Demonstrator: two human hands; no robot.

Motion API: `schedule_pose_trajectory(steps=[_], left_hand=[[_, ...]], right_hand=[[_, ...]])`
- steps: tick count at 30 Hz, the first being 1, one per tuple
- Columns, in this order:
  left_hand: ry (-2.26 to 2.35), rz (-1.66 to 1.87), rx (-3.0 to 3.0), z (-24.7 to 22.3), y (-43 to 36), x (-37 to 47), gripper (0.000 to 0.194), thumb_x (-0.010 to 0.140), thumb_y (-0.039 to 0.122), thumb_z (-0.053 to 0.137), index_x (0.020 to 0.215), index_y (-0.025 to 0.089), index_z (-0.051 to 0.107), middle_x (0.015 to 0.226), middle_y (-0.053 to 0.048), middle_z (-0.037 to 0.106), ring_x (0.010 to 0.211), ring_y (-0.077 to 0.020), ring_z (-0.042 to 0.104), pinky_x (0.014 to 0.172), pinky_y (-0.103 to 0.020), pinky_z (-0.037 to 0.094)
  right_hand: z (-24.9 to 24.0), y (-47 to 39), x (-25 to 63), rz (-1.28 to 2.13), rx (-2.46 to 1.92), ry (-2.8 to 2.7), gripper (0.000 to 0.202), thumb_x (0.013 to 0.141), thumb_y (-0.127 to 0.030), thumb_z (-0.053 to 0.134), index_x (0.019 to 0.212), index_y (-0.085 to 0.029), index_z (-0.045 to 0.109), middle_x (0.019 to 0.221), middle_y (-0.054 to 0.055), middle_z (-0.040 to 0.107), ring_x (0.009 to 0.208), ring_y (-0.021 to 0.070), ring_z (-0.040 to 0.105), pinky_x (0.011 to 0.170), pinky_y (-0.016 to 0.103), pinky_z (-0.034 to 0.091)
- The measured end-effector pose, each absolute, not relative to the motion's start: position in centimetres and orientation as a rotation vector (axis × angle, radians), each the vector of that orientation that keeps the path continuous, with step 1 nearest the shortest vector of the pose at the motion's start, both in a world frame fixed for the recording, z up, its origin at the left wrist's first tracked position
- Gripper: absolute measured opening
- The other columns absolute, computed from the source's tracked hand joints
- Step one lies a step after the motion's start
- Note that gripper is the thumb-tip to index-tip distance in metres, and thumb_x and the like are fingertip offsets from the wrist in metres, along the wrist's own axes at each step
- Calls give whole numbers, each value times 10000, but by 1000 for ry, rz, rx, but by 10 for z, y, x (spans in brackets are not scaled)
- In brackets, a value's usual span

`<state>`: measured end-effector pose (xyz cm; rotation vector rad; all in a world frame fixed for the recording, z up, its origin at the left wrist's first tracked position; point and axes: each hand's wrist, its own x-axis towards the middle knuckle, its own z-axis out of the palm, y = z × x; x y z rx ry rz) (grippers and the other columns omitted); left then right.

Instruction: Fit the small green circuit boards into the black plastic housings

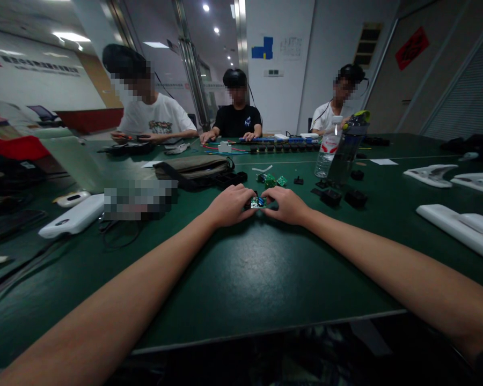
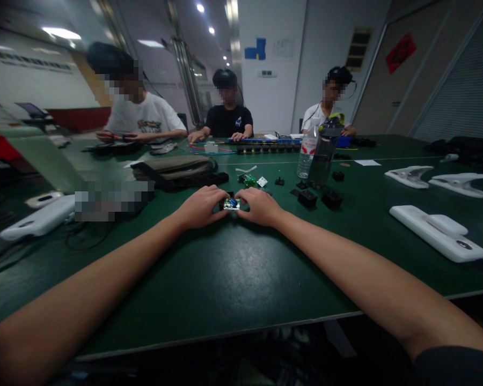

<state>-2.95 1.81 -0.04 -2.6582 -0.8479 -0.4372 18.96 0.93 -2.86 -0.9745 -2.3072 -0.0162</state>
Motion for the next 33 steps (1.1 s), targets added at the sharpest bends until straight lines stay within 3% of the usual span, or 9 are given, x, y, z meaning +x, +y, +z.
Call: schedule_pose_trajectory(steps=[33], left_hand=[[-883, -406, -2665, 1, 16, -30, 269, 900, 390, 565, 1039, 166, 614, 955, -91, 691, 925, -246, 593, 785, -358, 427]], right_hand=[[-29, 9, 188, -22, -1032, -2318, 229, 807, -226, 679, 1026, -190, 622, 845, 22, 618, 827, 184, 555, 741, 281, 395]])
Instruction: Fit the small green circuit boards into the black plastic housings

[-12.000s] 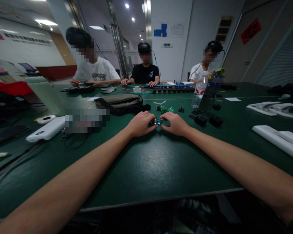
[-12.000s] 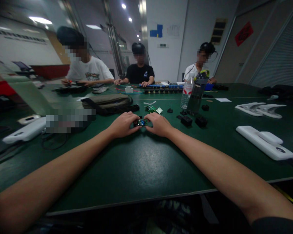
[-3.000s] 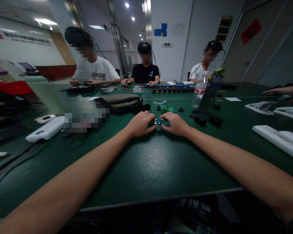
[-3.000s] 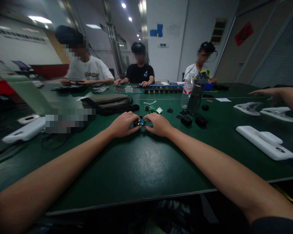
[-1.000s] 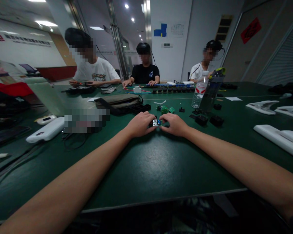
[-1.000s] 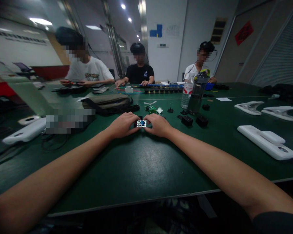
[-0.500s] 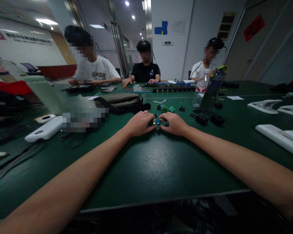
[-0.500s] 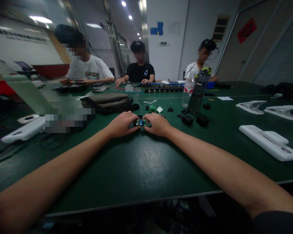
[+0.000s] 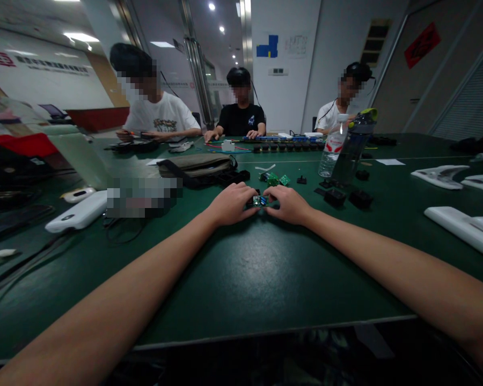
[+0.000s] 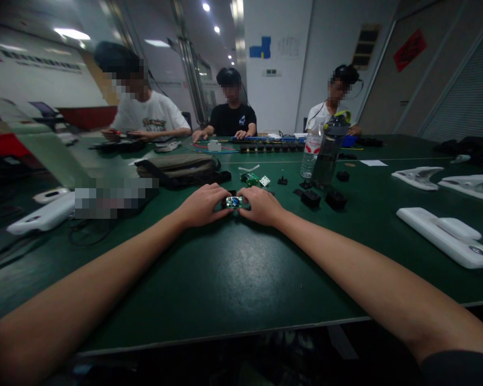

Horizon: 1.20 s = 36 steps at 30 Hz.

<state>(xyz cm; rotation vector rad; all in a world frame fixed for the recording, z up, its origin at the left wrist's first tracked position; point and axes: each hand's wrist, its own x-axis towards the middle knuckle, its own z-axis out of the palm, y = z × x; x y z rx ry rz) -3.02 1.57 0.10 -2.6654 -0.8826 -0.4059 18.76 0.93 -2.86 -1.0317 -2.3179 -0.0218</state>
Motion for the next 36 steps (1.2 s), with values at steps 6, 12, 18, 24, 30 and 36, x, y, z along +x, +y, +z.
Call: schedule_pose_trajectory(steps=[6, 12, 18, 24, 30, 36], left_hand=[[-868, -401, -2660, 1, 16, -31, 273, 908, 397, 556, 1036, 165, 622, 940, -90, 691, 917, -245, 593, 779, -356, 429], [-863, -398, -2649, 1, 16, -31, 298, 922, 415, 542, 1040, 156, 630, 955, -101, 696, 923, -249, 593, 784, -366, 434], [-861, -389, -2652, 2, 16, -31, 301, 927, 418, 538, 1044, 157, 634, 950, -102, 697, 926, -251, 593, 784, -369, 433], [-853, -392, -2631, 1, 16, -32, 281, 922, 411, 538, 1026, 167, 632, 959, -101, 700, 911, -246, 591, 780, -369, 428], [-865, -388, -2629, 2, 15, -31, 291, 921, 413, 540, 1033, 160, 632, 962, -106, 701, 921, -252, 589, 780, -371, 424], [-868, -419, -2629, 2, 15, -31, 301, 927, 421, 525, 1047, 168, 633, 949, -100, 701, 916, -250, 590, 775, -371, 422]], right_hand=[[-28, 8, 187, -25, -1039, -2308, 247, 802, -223, 676, 1041, -189, 623, 852, 25, 626, 839, 191, 561, 750, 287, 407], [-27, 8, 187, -26, -1013, -2296, 289, 803, -207, 674, 1084, -198, 605, 863, 25, 636, 851, 194, 575, 753, 288, 412], [-27, 7, 187, -9, -1005, -2307, 320, 811, -208, 673, 1116, -204, 578, 866, 19, 638, 831, 189, 579, 725, 279, 401], [-27, 7, 187, -20, -1036, -2314, 291, 812, -227, 682, 1085, -208, 583, 842, 9, 631, 803, 180, 568, 714, 272, 387], [-26, 7, 187, -22, -1060, -2325, 269, 822, -248, 673, 1075, -201, 592, 835, 15, 635, 793, 180, 570, 694, 272, 376], [-26, 7, 186, -32, -1071, -2313, 258, 829, -258, 669, 1071, -203, 599, 833, 15, 637, 791, 178, 570, 699, 271, 379]])
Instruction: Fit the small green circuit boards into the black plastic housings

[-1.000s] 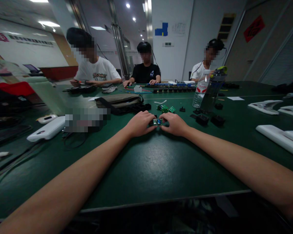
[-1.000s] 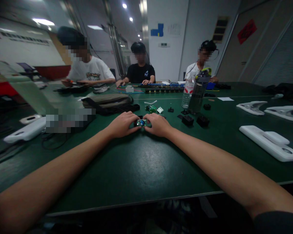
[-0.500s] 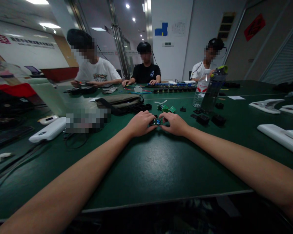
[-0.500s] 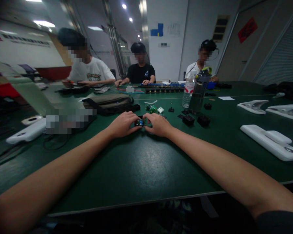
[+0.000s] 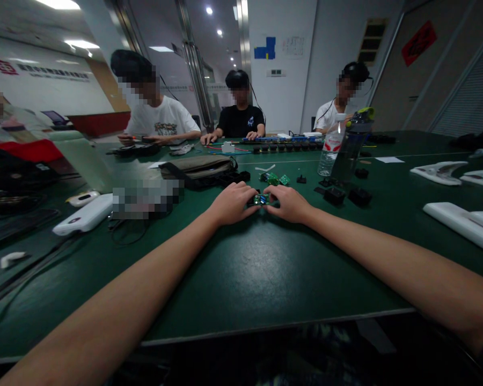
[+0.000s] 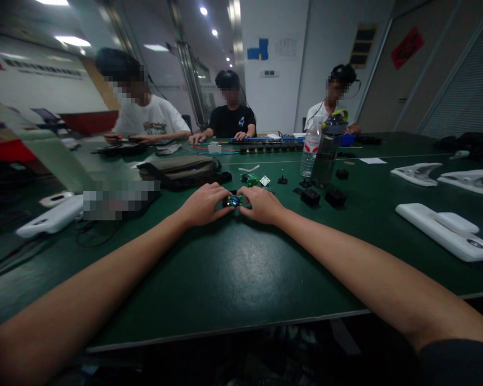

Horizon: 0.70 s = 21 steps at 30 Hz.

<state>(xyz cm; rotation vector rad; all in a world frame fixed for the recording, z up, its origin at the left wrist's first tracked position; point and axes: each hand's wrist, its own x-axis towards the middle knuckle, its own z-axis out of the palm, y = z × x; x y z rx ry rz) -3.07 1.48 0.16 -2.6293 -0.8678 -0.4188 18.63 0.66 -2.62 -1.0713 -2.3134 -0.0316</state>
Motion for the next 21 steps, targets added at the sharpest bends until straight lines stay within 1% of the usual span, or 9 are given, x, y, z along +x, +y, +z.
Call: schedule_pose_trajectory(steps=[8, 21], left_hand=[[-871, -424, -2621, 1, 17, -31, 314, 925, 434, 530, 1035, 157, 628, 948, -105, 699, 908, -257, 591, 767, -375, 424], [-877, -433, -2639, 2, 15, -31, 297, 927, 432, 525, 1029, 169, 619, 912, -92, 693, 899, -248, 593, 768, -365, 421]], right_hand=[[-24, 4, 185, -22, -1101, -2299, 254, 825, -253, 671, 1063, -198, 602, 824, 16, 633, 786, 181, 573, 697, 274, 380], [-27, 6, 185, -34, -1081, -2297, 244, 830, -256, 666, 1057, -196, 600, 819, 13, 627, 789, 178, 566, 699, 271, 378]])
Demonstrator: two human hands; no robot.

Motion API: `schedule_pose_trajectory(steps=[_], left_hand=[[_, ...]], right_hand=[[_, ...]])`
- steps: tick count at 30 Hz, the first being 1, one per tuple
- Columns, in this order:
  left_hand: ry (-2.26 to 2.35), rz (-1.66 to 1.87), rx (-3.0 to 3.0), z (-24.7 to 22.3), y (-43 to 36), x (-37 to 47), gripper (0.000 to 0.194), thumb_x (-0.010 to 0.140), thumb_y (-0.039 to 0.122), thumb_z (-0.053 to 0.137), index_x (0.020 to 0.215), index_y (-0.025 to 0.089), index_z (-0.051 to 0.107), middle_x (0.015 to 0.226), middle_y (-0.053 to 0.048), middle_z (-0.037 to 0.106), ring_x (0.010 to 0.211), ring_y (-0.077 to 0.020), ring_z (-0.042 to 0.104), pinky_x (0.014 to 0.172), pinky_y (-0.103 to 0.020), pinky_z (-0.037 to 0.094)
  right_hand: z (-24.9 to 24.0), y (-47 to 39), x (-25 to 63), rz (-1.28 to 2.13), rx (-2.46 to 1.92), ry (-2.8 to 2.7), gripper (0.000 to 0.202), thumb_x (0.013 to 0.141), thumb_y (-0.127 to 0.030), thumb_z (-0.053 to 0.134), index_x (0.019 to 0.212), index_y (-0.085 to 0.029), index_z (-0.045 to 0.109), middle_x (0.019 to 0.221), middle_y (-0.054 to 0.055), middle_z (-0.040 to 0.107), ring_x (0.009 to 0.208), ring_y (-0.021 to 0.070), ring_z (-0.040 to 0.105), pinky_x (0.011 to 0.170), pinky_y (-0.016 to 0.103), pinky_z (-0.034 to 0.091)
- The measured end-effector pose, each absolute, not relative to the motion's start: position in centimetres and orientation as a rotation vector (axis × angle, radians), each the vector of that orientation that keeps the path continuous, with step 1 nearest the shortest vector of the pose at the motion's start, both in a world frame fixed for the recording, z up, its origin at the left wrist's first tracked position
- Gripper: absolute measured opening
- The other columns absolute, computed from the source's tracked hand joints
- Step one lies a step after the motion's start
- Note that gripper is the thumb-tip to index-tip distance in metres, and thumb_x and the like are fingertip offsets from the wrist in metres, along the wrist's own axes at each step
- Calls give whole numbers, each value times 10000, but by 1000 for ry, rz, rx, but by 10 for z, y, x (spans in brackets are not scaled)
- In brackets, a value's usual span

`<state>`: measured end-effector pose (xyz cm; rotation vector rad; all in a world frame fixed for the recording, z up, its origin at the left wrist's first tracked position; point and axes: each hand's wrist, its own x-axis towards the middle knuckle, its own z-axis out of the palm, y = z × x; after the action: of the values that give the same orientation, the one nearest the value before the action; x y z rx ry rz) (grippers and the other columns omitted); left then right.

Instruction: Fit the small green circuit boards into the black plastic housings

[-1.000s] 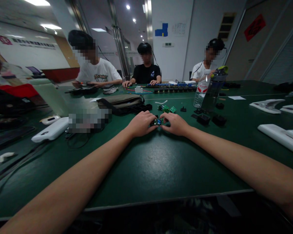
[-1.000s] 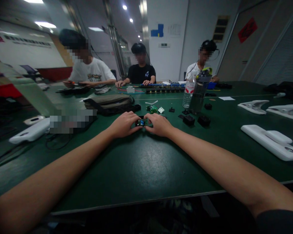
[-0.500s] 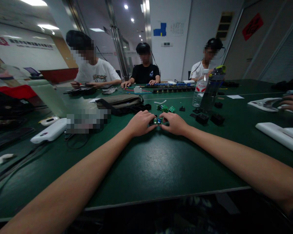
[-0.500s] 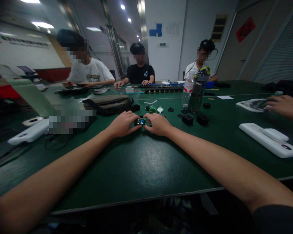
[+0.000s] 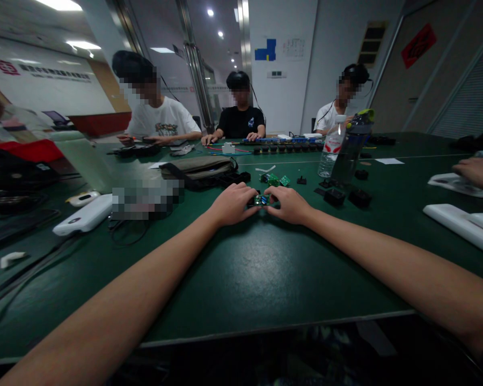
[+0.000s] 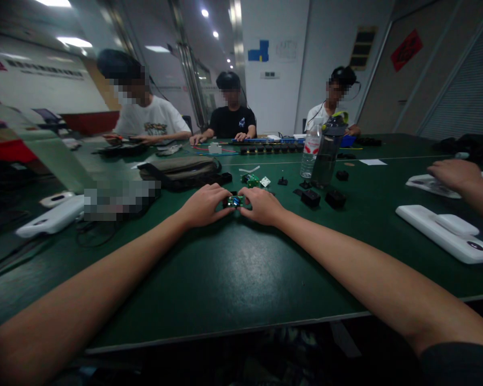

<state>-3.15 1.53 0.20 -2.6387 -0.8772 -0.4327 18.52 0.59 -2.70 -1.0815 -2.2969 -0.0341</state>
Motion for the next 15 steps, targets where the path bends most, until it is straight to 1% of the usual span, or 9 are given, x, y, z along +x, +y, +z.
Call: schedule_pose_trajectory(steps=[15], left_hand=[[-873, -413, -2635, 1, 16, -30, 282, 915, 412, 557, 1007, 155, 627, 915, -90, 698, 888, -248, 595, 754, -360, 412]], right_hand=[[-27, 7, 186, -12, -1066, -2310, 235, 819, -237, 665, 1040, -192, 600, 806, 6, 613, 771, 168, 552, 690, 262, 360]])
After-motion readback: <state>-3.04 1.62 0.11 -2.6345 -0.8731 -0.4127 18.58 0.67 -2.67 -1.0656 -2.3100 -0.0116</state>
